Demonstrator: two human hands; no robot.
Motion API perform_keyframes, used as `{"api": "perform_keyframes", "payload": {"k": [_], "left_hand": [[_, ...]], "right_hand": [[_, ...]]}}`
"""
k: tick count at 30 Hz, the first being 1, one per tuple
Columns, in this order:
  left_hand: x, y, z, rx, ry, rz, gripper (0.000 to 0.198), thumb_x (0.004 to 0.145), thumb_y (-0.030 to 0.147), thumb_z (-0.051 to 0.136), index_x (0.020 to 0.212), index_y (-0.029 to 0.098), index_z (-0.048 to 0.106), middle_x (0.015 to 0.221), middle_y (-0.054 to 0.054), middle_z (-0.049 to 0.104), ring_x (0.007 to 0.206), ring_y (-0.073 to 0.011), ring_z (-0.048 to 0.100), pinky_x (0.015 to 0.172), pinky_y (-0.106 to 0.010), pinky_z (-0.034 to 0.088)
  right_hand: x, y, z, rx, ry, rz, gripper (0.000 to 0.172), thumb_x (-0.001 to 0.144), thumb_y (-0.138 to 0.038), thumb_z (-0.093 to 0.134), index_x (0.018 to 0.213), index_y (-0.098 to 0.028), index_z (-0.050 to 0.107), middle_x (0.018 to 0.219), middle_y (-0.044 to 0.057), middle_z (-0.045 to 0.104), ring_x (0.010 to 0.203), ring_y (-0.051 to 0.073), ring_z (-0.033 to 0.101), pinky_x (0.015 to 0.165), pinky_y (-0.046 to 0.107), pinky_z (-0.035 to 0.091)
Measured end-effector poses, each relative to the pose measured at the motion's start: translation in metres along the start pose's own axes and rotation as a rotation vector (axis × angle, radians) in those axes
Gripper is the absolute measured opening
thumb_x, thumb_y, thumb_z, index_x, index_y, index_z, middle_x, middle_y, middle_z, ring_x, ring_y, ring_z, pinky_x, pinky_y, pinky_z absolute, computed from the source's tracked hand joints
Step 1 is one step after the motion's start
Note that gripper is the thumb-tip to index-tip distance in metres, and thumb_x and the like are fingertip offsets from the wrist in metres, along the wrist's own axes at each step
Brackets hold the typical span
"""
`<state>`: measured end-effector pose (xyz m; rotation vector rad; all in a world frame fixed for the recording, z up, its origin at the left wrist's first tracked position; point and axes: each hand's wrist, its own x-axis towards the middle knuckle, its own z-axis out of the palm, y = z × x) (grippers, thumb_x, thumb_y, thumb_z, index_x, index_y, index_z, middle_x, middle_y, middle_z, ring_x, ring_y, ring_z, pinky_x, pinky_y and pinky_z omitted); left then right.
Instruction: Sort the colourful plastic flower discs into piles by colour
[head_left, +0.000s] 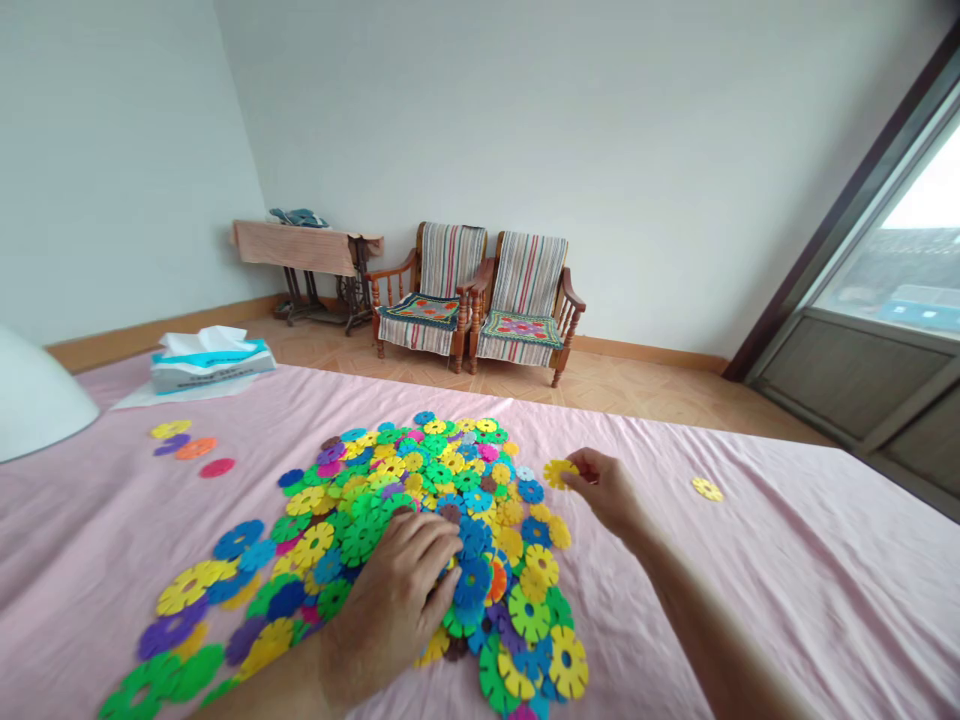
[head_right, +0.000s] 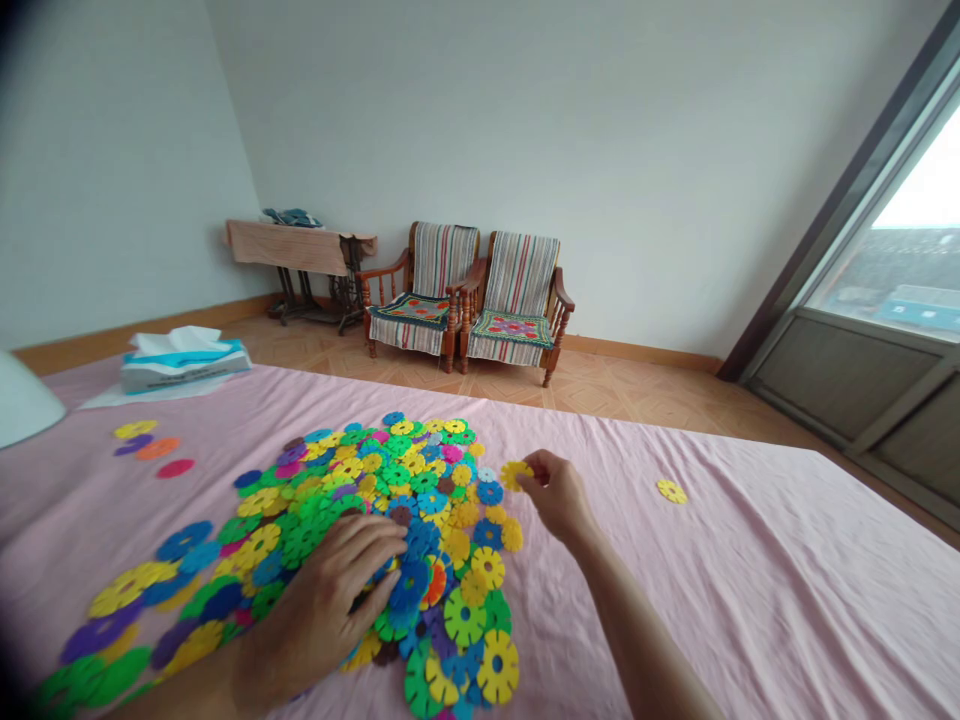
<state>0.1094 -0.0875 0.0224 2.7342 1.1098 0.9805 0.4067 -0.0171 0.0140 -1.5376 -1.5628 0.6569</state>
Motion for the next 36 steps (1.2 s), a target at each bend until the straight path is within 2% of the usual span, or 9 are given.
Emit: {"api": "perform_keyframes", "payload": {"k": [3,7,13,22,24,26,30,33,36], "left_hand": [[0.0,0.0,0.0,0.001,0.005,0.0,0.019,0.087,0.013,0.049,0.1,0.02,0.061,0.103,-0.005,0.064,0.101,-0.0227,0.056,0.093,-0.044,0.044],[0.0,0.0,0.0,-0.003,0.016,0.0,0.019,0.087,0.013,0.049,0.1,0.02,0.061,0.102,-0.005,0.065,0.1,-0.0227,0.056,0.093,-0.044,0.044],[0.0,0.001,0.0,0.007,0.015,-0.003,0.019,0.088,0.014,0.048,0.099,0.02,0.061,0.102,-0.005,0.065,0.1,-0.0225,0.057,0.094,-0.044,0.044],[0.0,-0.002,0.001,0.046,-0.009,0.026,0.021,0.088,0.014,0.048,0.103,0.021,0.06,0.102,-0.005,0.065,0.1,-0.0226,0.058,0.092,-0.044,0.044],[-0.001,-0.003,0.001,0.046,-0.009,0.028,0.021,0.088,0.014,0.048,0.103,0.021,0.06,0.102,-0.004,0.065,0.1,-0.0225,0.058,0.092,-0.043,0.045],[-0.001,-0.003,0.002,0.05,-0.009,0.03,0.021,0.088,0.013,0.048,0.103,0.021,0.06,0.103,-0.005,0.064,0.1,-0.0226,0.057,0.092,-0.043,0.045],[-0.002,-0.003,0.002,0.056,0.001,0.034,0.021,0.087,0.013,0.048,0.103,0.021,0.06,0.103,-0.005,0.064,0.1,-0.0227,0.057,0.092,-0.043,0.044],[-0.001,-0.002,0.001,0.058,0.013,0.042,0.021,0.087,0.013,0.048,0.102,0.021,0.06,0.102,-0.005,0.065,0.099,-0.0225,0.058,0.091,-0.043,0.045],[0.001,0.0,-0.001,0.059,0.024,0.044,0.021,0.087,0.013,0.047,0.101,0.02,0.06,0.101,-0.005,0.065,0.097,-0.0221,0.058,0.091,-0.042,0.045]], "right_hand": [[0.009,0.024,-0.03,-0.072,0.028,0.107,0.021,0.066,-0.028,0.055,0.081,-0.015,0.064,0.07,0.004,0.066,0.063,0.016,0.058,0.059,0.027,0.044],[0.008,0.038,-0.056,-0.141,-0.03,0.178,0.019,0.058,-0.02,0.055,0.07,-0.014,0.068,0.061,0.003,0.065,0.057,0.015,0.056,0.056,0.027,0.041],[0.001,0.033,-0.061,-0.169,-0.171,0.247,0.024,0.054,-0.015,0.052,0.067,-0.015,0.071,0.059,0.002,0.065,0.057,0.013,0.055,0.053,0.023,0.037],[-0.008,0.018,-0.073,-0.122,-0.191,0.257,0.024,0.064,-0.022,0.052,0.077,-0.015,0.071,0.068,0.002,0.068,0.063,0.015,0.06,0.057,0.024,0.044],[-0.007,0.021,-0.075,-0.213,-0.103,0.262,0.028,0.069,-0.025,0.054,0.088,-0.017,0.072,0.083,0.003,0.071,0.076,0.017,0.064,0.066,0.025,0.048],[-0.003,0.029,-0.079,-0.379,0.088,0.327,0.032,0.074,-0.024,0.052,0.1,-0.018,0.07,0.099,0.007,0.07,0.091,0.02,0.064,0.077,0.028,0.048],[0.0,0.056,-0.093,-0.612,0.385,0.536,0.048,0.08,-0.017,0.038,0.124,-0.008,0.056,0.128,0.024,0.053,0.119,0.036,0.047,0.094,0.05,0.036],[-0.004,0.075,-0.1,-0.704,0.455,0.634,0.05,0.083,-0.019,0.034,0.128,-0.006,0.051,0.131,0.026,0.049,0.123,0.043,0.039,0.094,0.058,0.031],[-0.006,0.088,-0.104,-0.746,0.436,0.647,0.043,0.084,-0.022,0.033,0.115,-0.011,0.061,0.125,0.023,0.054,0.119,0.042,0.042,0.093,0.057,0.033]]}}
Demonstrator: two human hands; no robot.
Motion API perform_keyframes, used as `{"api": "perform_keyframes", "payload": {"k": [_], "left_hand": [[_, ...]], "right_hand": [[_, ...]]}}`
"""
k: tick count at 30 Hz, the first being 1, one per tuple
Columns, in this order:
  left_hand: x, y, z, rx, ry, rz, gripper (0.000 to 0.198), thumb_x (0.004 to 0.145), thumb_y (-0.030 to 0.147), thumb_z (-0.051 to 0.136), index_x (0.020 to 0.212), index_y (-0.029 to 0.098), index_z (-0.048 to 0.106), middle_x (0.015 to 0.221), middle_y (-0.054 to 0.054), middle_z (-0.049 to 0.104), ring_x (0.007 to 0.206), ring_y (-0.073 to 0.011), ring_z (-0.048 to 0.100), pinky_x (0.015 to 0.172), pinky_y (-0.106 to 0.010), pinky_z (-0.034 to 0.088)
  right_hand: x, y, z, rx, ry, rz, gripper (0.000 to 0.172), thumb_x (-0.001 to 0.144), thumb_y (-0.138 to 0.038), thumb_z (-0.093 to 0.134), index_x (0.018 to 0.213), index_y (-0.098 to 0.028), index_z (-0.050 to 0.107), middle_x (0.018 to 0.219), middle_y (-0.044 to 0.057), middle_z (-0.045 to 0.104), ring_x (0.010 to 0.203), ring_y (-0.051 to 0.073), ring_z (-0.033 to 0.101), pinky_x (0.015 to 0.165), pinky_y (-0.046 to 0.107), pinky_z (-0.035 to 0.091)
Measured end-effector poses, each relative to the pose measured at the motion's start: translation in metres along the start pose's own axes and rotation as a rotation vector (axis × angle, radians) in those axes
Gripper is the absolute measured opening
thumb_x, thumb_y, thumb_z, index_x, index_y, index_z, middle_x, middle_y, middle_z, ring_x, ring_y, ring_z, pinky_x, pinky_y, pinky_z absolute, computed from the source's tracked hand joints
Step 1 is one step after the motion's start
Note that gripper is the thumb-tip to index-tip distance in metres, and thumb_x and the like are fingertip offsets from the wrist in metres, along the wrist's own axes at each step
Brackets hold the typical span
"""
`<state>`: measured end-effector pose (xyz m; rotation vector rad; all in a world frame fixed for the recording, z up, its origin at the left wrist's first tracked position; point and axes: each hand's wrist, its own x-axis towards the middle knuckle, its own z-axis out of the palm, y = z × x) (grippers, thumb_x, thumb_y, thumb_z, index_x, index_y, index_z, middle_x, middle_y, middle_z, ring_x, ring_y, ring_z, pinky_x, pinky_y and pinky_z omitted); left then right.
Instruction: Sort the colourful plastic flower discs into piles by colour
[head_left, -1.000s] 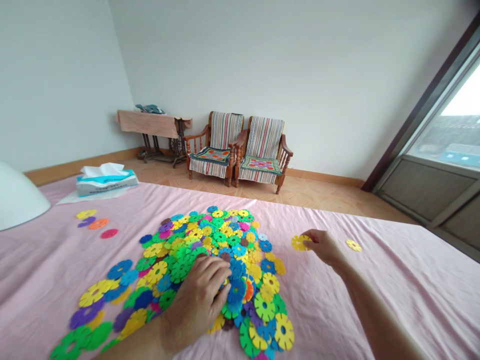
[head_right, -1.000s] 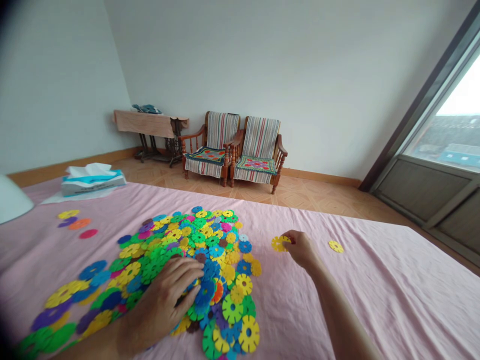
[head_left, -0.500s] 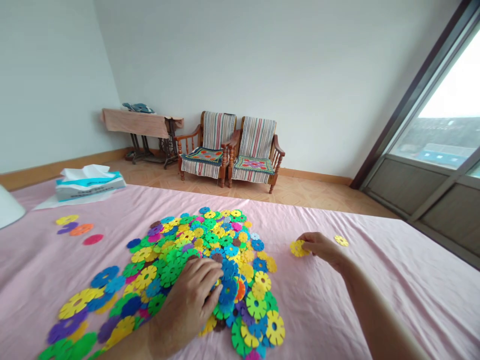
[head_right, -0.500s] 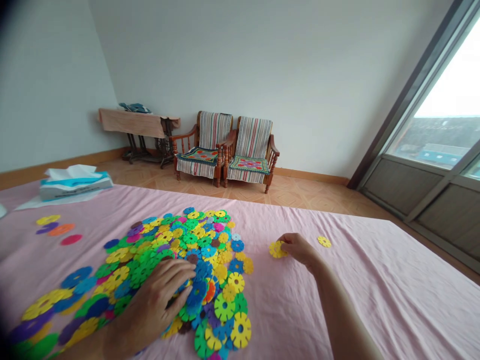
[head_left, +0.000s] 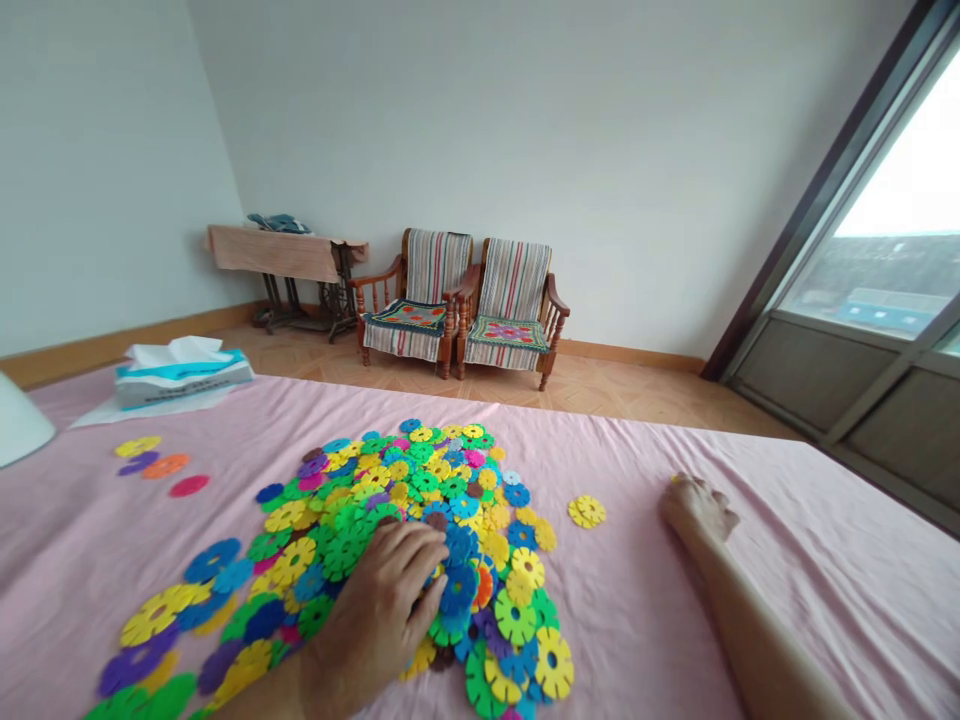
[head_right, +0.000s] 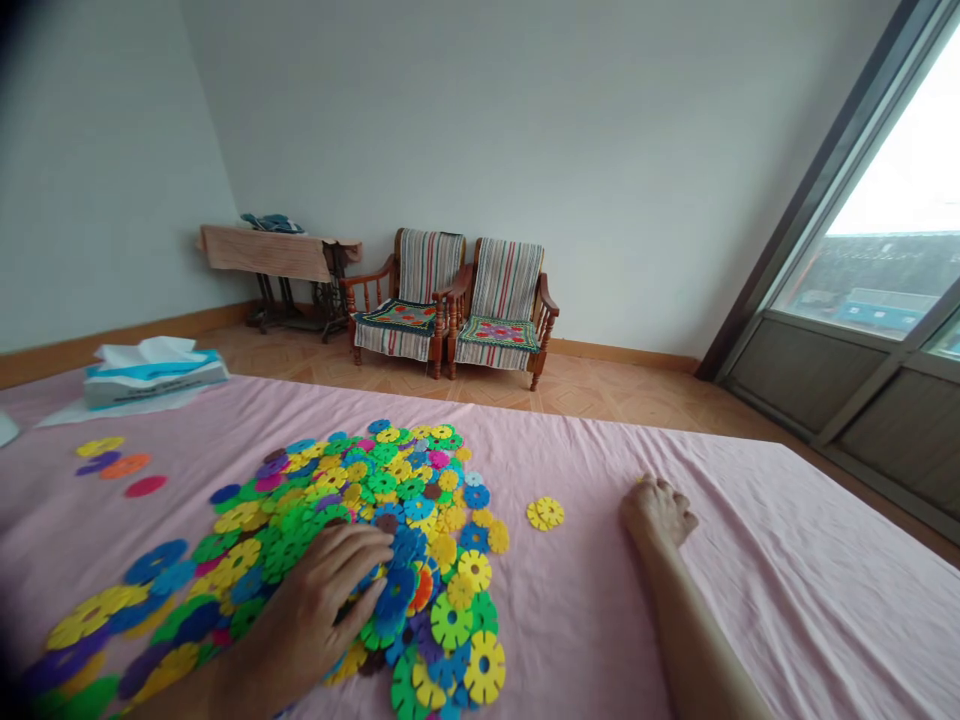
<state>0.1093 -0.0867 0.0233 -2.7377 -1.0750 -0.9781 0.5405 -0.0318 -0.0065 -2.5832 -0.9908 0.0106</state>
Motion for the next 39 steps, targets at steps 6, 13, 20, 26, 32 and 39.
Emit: {"api": "perform_keyframes", "payload": {"k": [6,13,20,26,32,39], "left_hand": [[0.0,0.0,0.001,0.0,-0.005,-0.009,0.022,0.086,0.012,0.048,0.102,0.02,0.06,0.101,-0.005,0.065,0.098,-0.0223,0.058,0.091,-0.042,0.046],[0.001,0.002,-0.001,-0.026,0.012,-0.005,0.021,0.087,0.013,0.047,0.1,0.02,0.062,0.099,-0.006,0.065,0.096,-0.0215,0.059,0.09,-0.04,0.047],[0.0,0.0,0.0,-0.04,-0.023,-0.019,0.02,0.087,0.012,0.049,0.1,0.02,0.062,0.101,-0.005,0.065,0.1,-0.022,0.057,0.093,-0.043,0.044],[0.0,0.002,-0.001,-0.03,-0.006,-0.02,0.02,0.087,0.013,0.049,0.1,0.019,0.062,0.101,-0.006,0.065,0.099,-0.0218,0.057,0.092,-0.041,0.045],[0.002,0.003,-0.002,-0.03,0.002,-0.008,0.02,0.087,0.013,0.047,0.098,0.019,0.063,0.1,-0.006,0.066,0.098,-0.0219,0.058,0.09,-0.041,0.046],[0.001,0.002,0.0,-0.025,-0.012,-0.018,0.02,0.088,0.014,0.048,0.1,0.019,0.063,0.101,-0.006,0.066,0.099,-0.022,0.058,0.092,-0.042,0.046]], "right_hand": [[0.01,0.006,-0.001,0.012,0.023,0.017,0.044,0.079,-0.031,0.046,0.115,-0.011,0.062,0.12,0.025,0.055,0.114,0.044,0.047,0.085,0.053,0.041],[0.011,0.0,-0.019,0.238,-0.069,-0.087,0.025,0.065,-0.029,0.059,0.083,-0.014,0.067,0.081,0.016,0.068,0.079,0.029,0.064,0.061,0.035,0.047],[-0.049,-0.045,-0.017,0.554,-0.394,-0.387,0.027,0.066,-0.037,0.061,0.08,-0.016,0.069,0.07,0.005,0.07,0.061,0.015,0.061,0.053,0.024,0.045],[-0.078,-0.061,-0.026,0.627,-0.331,-0.501,0.019,0.068,-0.031,0.058,0.075,-0.017,0.067,0.072,0.006,0.068,0.067,0.018,0.06,0.06,0.028,0.046],[-0.129,-0.08,-0.048,0.473,-0.73,-0.934,0.021,0.074,-0.02,0.057,0.091,-0.021,0.069,0.084,0.002,0.066,0.072,0.014,0.059,0.064,0.025,0.045],[-0.154,-0.086,-0.047,0.356,-0.761,-1.005,0.032,0.063,-0.008,0.063,0.093,-0.02,0.061,0.091,0.002,0.056,0.076,0.013,0.055,0.067,0.025,0.044]]}}
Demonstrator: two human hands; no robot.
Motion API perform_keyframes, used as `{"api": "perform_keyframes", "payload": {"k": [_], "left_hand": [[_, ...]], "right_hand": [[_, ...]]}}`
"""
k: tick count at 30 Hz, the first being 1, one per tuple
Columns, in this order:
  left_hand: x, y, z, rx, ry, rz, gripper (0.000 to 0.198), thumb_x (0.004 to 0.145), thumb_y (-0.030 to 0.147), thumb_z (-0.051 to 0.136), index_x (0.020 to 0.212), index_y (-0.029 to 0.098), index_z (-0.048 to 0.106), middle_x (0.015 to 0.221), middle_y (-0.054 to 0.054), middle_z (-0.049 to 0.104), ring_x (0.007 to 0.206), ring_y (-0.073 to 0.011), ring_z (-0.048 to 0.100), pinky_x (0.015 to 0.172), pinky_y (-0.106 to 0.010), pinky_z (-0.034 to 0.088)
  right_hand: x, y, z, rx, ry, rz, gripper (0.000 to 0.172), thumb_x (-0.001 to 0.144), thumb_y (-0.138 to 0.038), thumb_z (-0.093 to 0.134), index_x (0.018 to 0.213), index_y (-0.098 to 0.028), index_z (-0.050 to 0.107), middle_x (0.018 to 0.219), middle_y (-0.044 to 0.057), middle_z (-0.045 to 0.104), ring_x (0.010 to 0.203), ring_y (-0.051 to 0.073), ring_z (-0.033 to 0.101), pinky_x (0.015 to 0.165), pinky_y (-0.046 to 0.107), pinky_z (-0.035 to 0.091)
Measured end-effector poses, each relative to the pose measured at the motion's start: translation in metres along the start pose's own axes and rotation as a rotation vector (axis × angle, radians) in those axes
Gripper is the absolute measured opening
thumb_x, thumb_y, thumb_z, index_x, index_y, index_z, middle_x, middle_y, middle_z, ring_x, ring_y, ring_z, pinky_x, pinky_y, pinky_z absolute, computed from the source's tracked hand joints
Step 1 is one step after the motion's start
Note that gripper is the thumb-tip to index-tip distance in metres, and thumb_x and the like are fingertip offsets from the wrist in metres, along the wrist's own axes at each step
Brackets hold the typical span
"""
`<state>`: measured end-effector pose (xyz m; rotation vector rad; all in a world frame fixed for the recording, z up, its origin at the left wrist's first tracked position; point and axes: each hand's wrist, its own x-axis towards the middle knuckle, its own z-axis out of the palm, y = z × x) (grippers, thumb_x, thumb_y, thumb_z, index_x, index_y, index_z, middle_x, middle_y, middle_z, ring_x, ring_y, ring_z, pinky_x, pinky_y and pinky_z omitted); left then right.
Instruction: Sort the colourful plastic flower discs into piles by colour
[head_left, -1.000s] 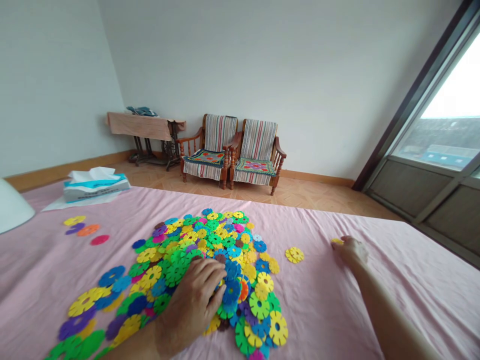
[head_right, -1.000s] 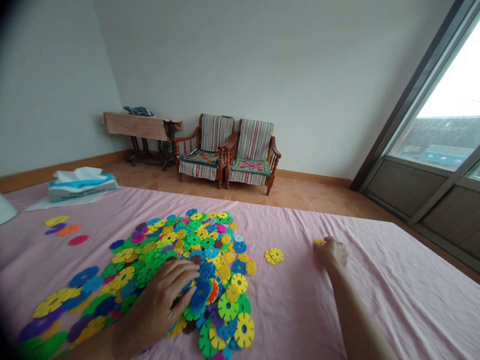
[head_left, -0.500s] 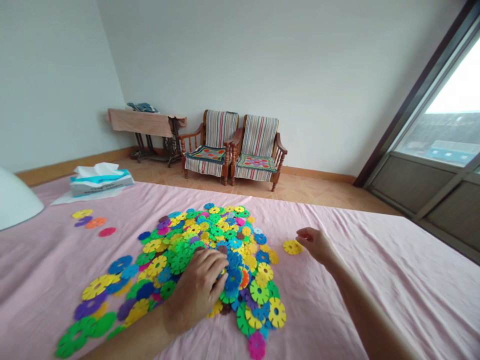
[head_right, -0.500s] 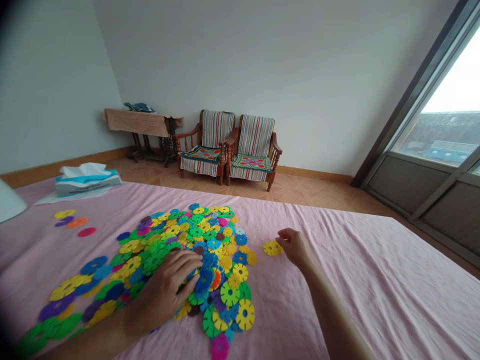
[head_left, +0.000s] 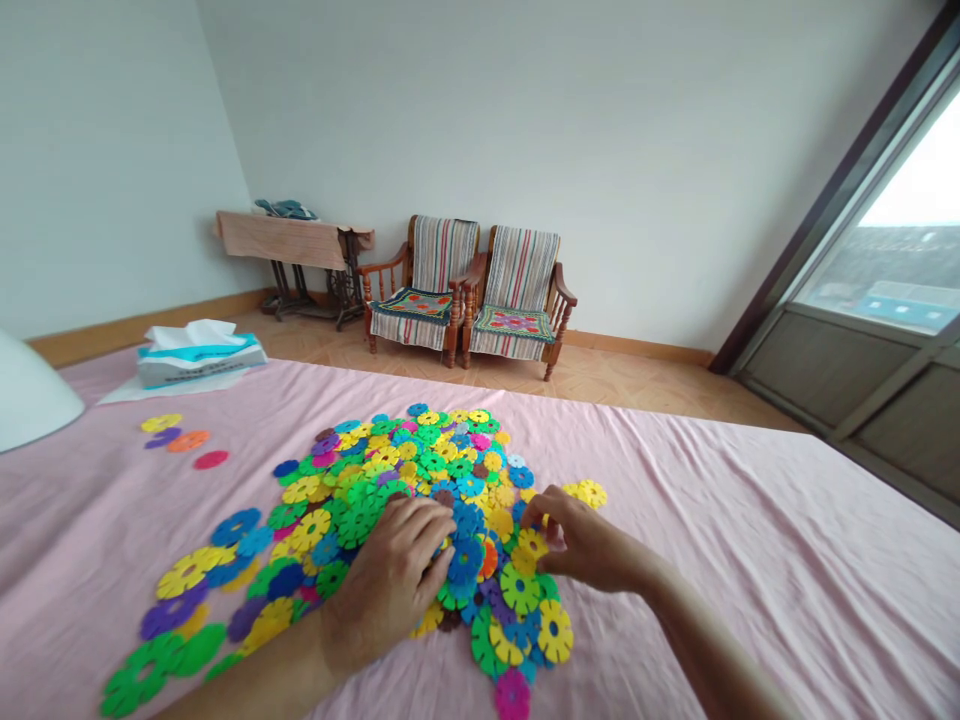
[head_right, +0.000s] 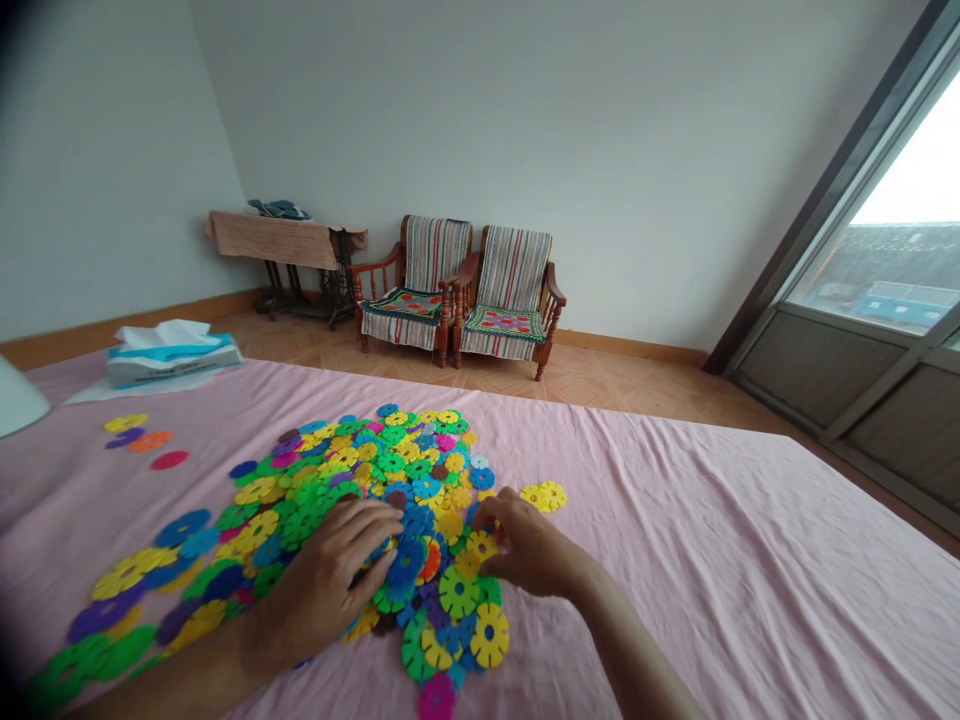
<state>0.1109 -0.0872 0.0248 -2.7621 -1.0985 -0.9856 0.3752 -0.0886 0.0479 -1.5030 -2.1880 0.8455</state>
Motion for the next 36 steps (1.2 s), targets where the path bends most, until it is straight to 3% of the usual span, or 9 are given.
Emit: {"api": "perform_keyframes", "payload": {"k": [7,9,14,17,19,21,26,29,36], "left_hand": [[-0.001,-0.001,0.001,0.002,-0.006,0.002,0.019,0.088,0.014,0.049,0.1,0.019,0.062,0.101,-0.005,0.065,0.1,-0.0218,0.058,0.093,-0.041,0.044],[-0.002,-0.001,0.001,-0.002,-0.011,-0.001,0.02,0.088,0.014,0.049,0.101,0.02,0.062,0.102,-0.005,0.065,0.1,-0.0217,0.058,0.093,-0.042,0.044],[-0.002,-0.002,0.003,-0.021,-0.011,-0.014,0.019,0.087,0.014,0.049,0.1,0.02,0.062,0.103,-0.005,0.065,0.101,-0.0224,0.057,0.093,-0.042,0.043],[-0.003,-0.002,0.003,-0.022,-0.015,-0.014,0.019,0.088,0.014,0.049,0.1,0.02,0.062,0.103,-0.005,0.065,0.102,-0.0226,0.056,0.093,-0.042,0.043],[-0.003,-0.002,0.003,-0.024,-0.019,-0.013,0.019,0.088,0.014,0.049,0.101,0.02,0.061,0.103,-0.005,0.065,0.102,-0.0227,0.056,0.094,-0.043,0.043],[-0.004,-0.002,0.004,-0.023,-0.023,-0.012,0.019,0.089,0.015,0.048,0.101,0.02,0.061,0.103,-0.006,0.065,0.102,-0.0228,0.056,0.094,-0.044,0.042],[-0.003,-0.002,0.002,-0.008,0.008,0.009,0.019,0.089,0.015,0.048,0.102,0.02,0.061,0.103,-0.006,0.065,0.101,-0.0227,0.057,0.094,-0.043,0.043],[-0.003,0.001,-0.004,-0.006,0.068,0.046,0.018,0.089,0.015,0.048,0.102,0.019,0.061,0.102,-0.006,0.065,0.099,-0.0216,0.058,0.094,-0.041,0.043],[-0.003,0.003,-0.008,-0.043,0.11,0.087,0.019,0.089,0.011,0.048,0.101,0.019,0.061,0.096,-0.005,0.066,0.094,-0.0192,0.059,0.093,-0.039,0.043]], "right_hand": [[0.003,0.011,-0.015,0.144,-0.02,0.044,0.008,0.068,-0.014,0.059,0.074,-0.019,0.056,0.067,-0.004,0.053,0.062,0.01,0.046,0.054,0.021,0.035],[0.003,0.022,-0.024,0.207,0.054,0.048,0.003,0.071,-0.017,0.057,0.074,-0.018,0.057,0.065,-0.004,0.053,0.06,0.01,0.046,0.054,0.021,0.034],[0.005,0.066,-0.04,0.164,0.378,0.205,0.01,0.07,-0.026,0.055,0.073,-0.017,0.058,0.061,-0.002,0.054,0.057,0.011,0.047,0.053,0.023,0.036],[0.005,0.086,-0.041,0.097,0.435,0.29,0.01,0.068,-0.025,0.054,0.07,-0.017,0.059,0.058,-0.002,0.053,0.054,0.012,0.049,0.052,0.024,0.037],[0.006,0.089,-0.038,0.014,0.491,0.303,0.014,0.067,-0.023,0.053,0.075,-0.016,0.062,0.067,0.002,0.06,0.06,0.015,0.054,0.056,0.026,0.042],[0.008,0.083,-0.033,-0.056,0.512,0.271,0.02,0.069,-0.021,0.052,0.083,-0.016,0.066,0.078,0.005,0.066,0.068,0.017,0.059,0.064,0.029,0.045],[0.01,0.04,-0.012,-0.084,0.277,0.127,0.032,0.075,-0.02,0.051,0.102,-0.017,0.068,0.09,0.008,0.069,0.078,0.019,0.062,0.073,0.031,0.048],[0.009,0.019,0.002,-0.198,0.24,0.09,0.04,0.074,-0.018,0.056,0.113,-0.015,0.064,0.104,0.012,0.065,0.091,0.023,0.061,0.083,0.037,0.046],[0.012,0.0,0.02,-0.233,0.19,0.086,0.038,0.072,-0.008,0.054,0.107,-0.015,0.065,0.107,0.014,0.057,0.101,0.026,0.056,0.09,0.04,0.044]]}}
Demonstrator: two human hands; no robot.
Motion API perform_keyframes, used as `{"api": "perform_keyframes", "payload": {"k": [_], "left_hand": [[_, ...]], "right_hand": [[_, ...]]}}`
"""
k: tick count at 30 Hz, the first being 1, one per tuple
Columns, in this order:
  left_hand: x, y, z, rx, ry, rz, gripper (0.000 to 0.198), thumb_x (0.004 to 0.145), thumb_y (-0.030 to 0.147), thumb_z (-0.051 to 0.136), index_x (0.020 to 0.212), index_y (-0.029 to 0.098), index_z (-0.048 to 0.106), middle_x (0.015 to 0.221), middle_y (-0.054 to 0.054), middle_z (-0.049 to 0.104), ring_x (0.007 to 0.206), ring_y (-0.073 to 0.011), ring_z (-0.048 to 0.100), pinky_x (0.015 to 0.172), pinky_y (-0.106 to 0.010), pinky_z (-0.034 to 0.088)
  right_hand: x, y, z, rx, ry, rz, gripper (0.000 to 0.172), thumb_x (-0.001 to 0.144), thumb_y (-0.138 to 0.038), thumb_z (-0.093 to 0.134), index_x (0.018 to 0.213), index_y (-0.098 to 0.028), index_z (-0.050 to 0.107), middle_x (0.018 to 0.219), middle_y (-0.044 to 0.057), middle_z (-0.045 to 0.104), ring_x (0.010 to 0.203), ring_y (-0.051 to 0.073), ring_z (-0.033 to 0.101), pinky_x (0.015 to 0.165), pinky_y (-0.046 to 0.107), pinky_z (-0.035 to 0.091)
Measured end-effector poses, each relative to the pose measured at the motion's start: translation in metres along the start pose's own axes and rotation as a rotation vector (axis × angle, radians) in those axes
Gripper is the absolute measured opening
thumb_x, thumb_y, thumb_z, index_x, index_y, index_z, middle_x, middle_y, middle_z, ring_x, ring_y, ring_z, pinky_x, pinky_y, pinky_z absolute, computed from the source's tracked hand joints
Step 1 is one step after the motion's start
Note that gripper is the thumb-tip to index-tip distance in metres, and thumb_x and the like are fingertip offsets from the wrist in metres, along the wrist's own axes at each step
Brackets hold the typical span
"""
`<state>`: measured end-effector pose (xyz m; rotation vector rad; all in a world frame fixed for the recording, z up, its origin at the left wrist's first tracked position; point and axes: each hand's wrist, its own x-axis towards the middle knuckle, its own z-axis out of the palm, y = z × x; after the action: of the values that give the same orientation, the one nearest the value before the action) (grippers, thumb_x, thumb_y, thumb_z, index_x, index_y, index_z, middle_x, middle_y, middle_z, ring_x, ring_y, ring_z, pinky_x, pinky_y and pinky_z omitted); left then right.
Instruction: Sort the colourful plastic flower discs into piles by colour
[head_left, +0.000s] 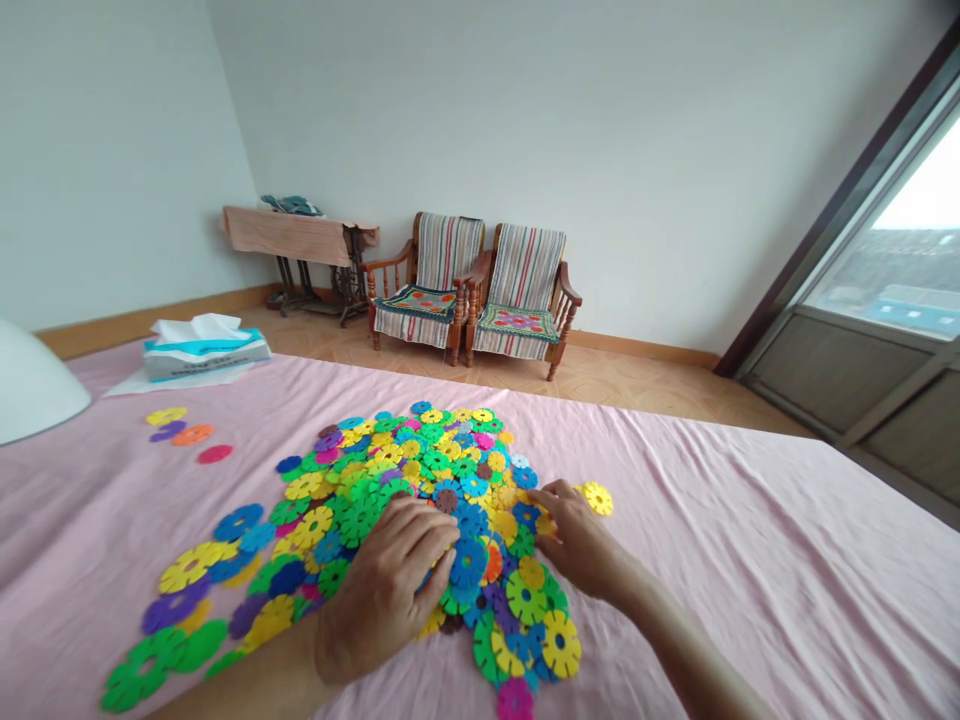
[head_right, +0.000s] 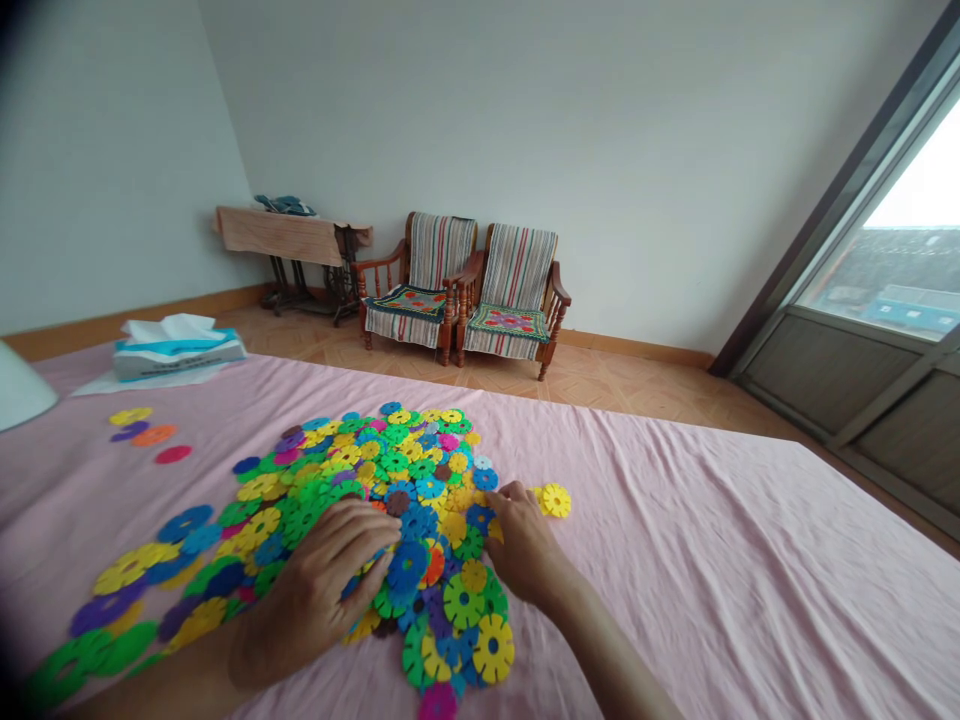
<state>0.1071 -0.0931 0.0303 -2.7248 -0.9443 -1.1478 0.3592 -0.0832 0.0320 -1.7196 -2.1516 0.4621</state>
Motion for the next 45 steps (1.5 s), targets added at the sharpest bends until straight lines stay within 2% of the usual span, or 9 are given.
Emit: {"api": "perform_keyframes", "payload": {"k": [5,14,18,24,29,32,36,41,45], "left_hand": [[-0.001,-0.001,0.003,-0.021,-0.035,-0.065,0.02,0.09,0.012,0.047,0.102,0.02,0.06,0.099,-0.005,0.066,0.096,-0.0201,0.059,0.094,-0.04,0.043],[-0.003,-0.013,0.006,-0.187,0.111,-0.327,0.02,0.091,0.015,0.043,0.101,0.021,0.059,0.094,-0.003,0.067,0.091,-0.0165,0.064,0.082,-0.028,0.051],[-0.003,-0.018,0.004,-0.234,0.158,-0.432,0.019,0.092,0.019,0.043,0.1,0.021,0.06,0.094,-0.003,0.068,0.091,-0.0172,0.065,0.081,-0.027,0.051],[0.005,-0.028,-0.011,-0.263,0.261,-0.511,0.018,0.091,0.024,0.044,0.094,0.019,0.061,0.089,-0.004,0.069,0.084,-0.0183,0.066,0.077,-0.03,0.052],[0.009,-0.057,-0.023,-0.232,0.331,-0.558,0.02,0.087,0.026,0.044,0.092,0.018,0.062,0.092,-0.005,0.069,0.083,-0.0195,0.066,0.076,-0.032,0.053],[0.012,-0.075,-0.03,-0.185,0.281,-0.593,0.02,0.083,0.026,0.045,0.088,0.018,0.063,0.088,-0.005,0.07,0.083,-0.0195,0.066,0.072,-0.03,0.052],[0.015,-0.088,-0.039,-0.114,0.12,-0.605,0.02,0.081,0.027,0.046,0.085,0.018,0.064,0.083,-0.004,0.069,0.079,-0.0191,0.065,0.064,-0.027,0.049],[0.015,-0.085,-0.043,-0.118,-0.085,-0.531,0.011,0.075,0.029,0.06,0.073,0.02,0.066,0.072,0.0,0.066,0.068,-0.0173,0.062,0.062,-0.026,0.047],[0.012,-0.08,-0.042,-0.081,-0.227,-0.452,0.018,0.065,0.024,0.071,0.082,0.021,0.067,0.082,-0.002,0.063,0.077,-0.0202,0.061,0.067,-0.029,0.048]], "right_hand": [[0.001,-0.004,0.011,0.092,0.034,-0.023,0.048,0.069,-0.002,0.05,0.114,-0.014,0.061,0.106,0.013,0.056,0.098,0.022,0.057,0.089,0.037,0.046],[-0.002,-0.033,0.037,0.371,0.097,-0.074,0.052,0.065,0.002,0.047,0.113,-0.011,0.061,0.101,0.011,0.058,0.085,0.018,0.06,0.073,0.03,0.052],[-0.005,-0.045,0.039,0.521,0.06,-0.157,0.048,0.07,0.001,0.043,0.109,-0.018,0.064,0.1,0.007,0.061,0.086,0.015,0.061,0.072,0.026,0.052],[0.003,-0.033,0.043,0.598,0.211,-0.023,0.028,0.081,-0.014,0.044,0.1,-0.017,0.064,0.091,0.006,0.066,0.077,0.016,0.063,0.068,0.028,0.051],[0.01,-0.016,0.056,0.612,0.272,0.023,0.021,0.083,-0.024,0.048,0.093,-0.016,0.064,0.078,0.004,0.066,0.069,0.017,0.061,0.062,0.028,0.047],[0.011,-0.011,0.061,0.632,0.258,0.016,0.021,0.084,-0.028,0.048,0.093,-0.016,0.063,0.077,0.004,0.065,0.068,0.018,0.061,0.061,0.028,0.047],[0.011,-0.01,0.061,0.595,0.259,0.001,0.021,0.084,-0.028,0.047,0.091,-0.017,0.064,0.077,0.004,0.065,0.068,0.018,0.059,0.061,0.027,0.046],[0.009,-0.012,0.06,0.562,0.283,-0.02,0.021,0.085,-0.027,0.046,0.089,-0.017,0.064,0.076,0.004,0.064,0.066,0.017,0.058,0.059,0.026,0.043],[0.01,-0.012,0.061,0.557,0.292,-0.029,0.022,0.085,-0.028,0.046,0.088,-0.017,0.065,0.076,0.004,0.064,0.066,0.016,0.058,0.058,0.025,0.044]]}}
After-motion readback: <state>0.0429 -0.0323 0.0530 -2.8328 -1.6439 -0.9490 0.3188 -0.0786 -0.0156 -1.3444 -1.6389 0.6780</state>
